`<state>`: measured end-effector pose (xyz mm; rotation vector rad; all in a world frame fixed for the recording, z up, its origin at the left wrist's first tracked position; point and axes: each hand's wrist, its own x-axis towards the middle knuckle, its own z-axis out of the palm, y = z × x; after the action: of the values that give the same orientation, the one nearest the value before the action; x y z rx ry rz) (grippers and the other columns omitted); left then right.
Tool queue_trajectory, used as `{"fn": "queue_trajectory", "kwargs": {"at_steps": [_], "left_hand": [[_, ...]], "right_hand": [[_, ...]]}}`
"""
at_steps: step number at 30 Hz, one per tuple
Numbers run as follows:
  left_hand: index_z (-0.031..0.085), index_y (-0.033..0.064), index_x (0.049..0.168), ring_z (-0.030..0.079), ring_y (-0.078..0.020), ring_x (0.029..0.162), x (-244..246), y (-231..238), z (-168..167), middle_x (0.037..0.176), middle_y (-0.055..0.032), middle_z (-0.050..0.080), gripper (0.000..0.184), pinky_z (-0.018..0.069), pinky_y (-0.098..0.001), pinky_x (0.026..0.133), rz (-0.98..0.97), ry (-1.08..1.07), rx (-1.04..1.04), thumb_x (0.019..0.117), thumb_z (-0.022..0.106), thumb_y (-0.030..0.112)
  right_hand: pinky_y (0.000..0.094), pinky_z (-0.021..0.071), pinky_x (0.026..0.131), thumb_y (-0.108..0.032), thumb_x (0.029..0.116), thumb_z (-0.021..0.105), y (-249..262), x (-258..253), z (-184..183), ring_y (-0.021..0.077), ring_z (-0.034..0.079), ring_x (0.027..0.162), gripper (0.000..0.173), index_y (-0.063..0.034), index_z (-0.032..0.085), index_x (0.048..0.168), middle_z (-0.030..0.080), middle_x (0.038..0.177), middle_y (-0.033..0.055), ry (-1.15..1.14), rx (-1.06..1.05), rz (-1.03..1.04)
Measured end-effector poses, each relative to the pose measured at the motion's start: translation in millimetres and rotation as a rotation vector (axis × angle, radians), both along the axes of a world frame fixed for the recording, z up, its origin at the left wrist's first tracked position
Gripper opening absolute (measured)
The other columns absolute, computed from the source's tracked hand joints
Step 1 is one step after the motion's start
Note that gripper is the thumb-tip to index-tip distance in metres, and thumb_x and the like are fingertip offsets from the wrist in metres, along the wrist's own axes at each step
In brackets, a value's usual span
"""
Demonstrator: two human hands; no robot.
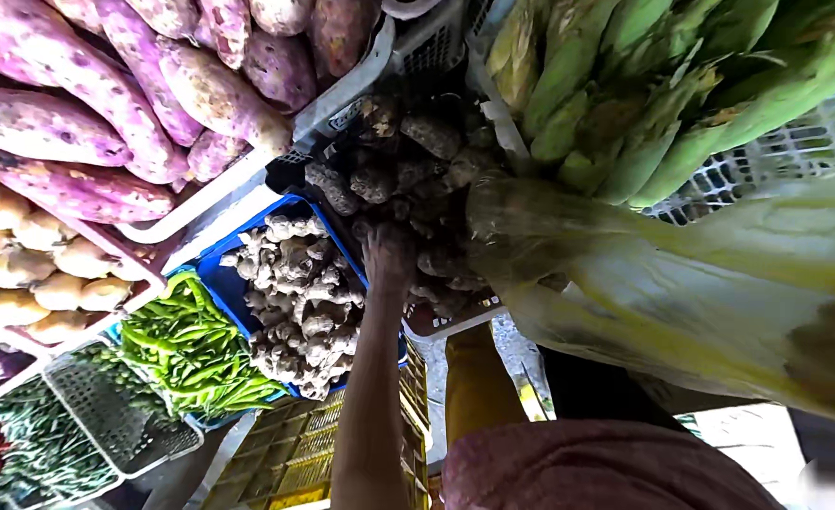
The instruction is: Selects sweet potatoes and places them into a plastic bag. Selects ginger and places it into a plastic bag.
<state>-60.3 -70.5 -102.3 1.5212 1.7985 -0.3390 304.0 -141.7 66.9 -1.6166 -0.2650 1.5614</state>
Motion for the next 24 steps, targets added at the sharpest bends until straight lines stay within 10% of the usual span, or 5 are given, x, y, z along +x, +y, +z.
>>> {"fn": "queue_trajectory", "kwargs": {"at_steps": [8, 14, 18, 21, 24], "left_hand": [[0.051, 0.0056, 0.145, 0.047, -0.0453, 0.134, 10.1, 25.7, -62.1, 0.154, -0.0209, 0.041, 0.064, 0.0459, -0.0579, 0.104, -0.452, 0.306, -0.053, 0.085, 0.073, -0.003], [0.064, 0.0021, 0.13, 0.046, -0.0414, 0.136, -6.4, 30.5, -80.9, 0.153, -0.0156, 0.046, 0.04, 0.0414, -0.0593, 0.107, -0.552, 0.361, 0.052, 0.0904, 0.065, -0.005], [0.065, 0.0014, 0.128, 0.045, -0.0353, 0.14, -1.7, 40.4, -55.1, 0.153, -0.0116, 0.048, 0.037, 0.0371, -0.0547, 0.11, -0.479, 0.331, 0.035, 0.0943, 0.054, -0.009], [0.055, -0.0097, 0.134, 0.032, -0.0442, 0.147, 35.9, 58.8, 27.4, 0.154, -0.0262, 0.042, 0.033, 0.0256, -0.0519, 0.119, -0.441, 0.252, -0.144, 0.1028, 0.045, -0.006], [0.067, -0.0006, 0.126, 0.047, -0.0442, 0.138, -1.2, 23.4, -34.4, 0.144, -0.0231, 0.056, 0.033, 0.0337, -0.0597, 0.114, -0.509, 0.13, 0.218, 0.095, 0.057, -0.005]], "right_hand": [[0.0182, 0.0575, 0.063, -0.006, 0.0912, 0.037, 6.9, -6.1, -5.2, 0.0042, 0.068, 0.069, 0.031, -0.0156, 0.066, 0.084, 0.071, 0.076, -0.0013, 0.16, -0.05, -0.12], [0.017, 0.0573, 0.074, -0.013, 0.092, 0.046, -1.6, -5.1, 0.0, 0.0, 0.07, 0.079, 0.028, -0.0241, 0.069, 0.083, 0.075, 0.084, -0.0084, 0.053, -0.027, -0.026], [0.0176, 0.0571, 0.065, -0.009, 0.0926, 0.04, -5.1, -9.6, -3.2, 0.001, 0.068, 0.068, 0.031, -0.0213, 0.064, 0.078, 0.072, 0.075, -0.0067, 0.022, -0.053, -0.117], [0.0163, 0.0558, 0.067, -0.007, 0.0918, 0.041, -7.0, -5.9, 1.7, 0.0001, 0.067, 0.069, 0.034, -0.0214, 0.068, 0.077, 0.071, 0.076, -0.0082, 0.023, -0.012, -0.099], [0.016, 0.0554, 0.066, -0.006, 0.0914, 0.036, -3.1, -4.1, 5.4, 0.0001, 0.066, 0.068, 0.035, -0.0212, 0.063, 0.075, 0.069, 0.073, -0.0076, 0.084, -0.023, -0.11]]}}
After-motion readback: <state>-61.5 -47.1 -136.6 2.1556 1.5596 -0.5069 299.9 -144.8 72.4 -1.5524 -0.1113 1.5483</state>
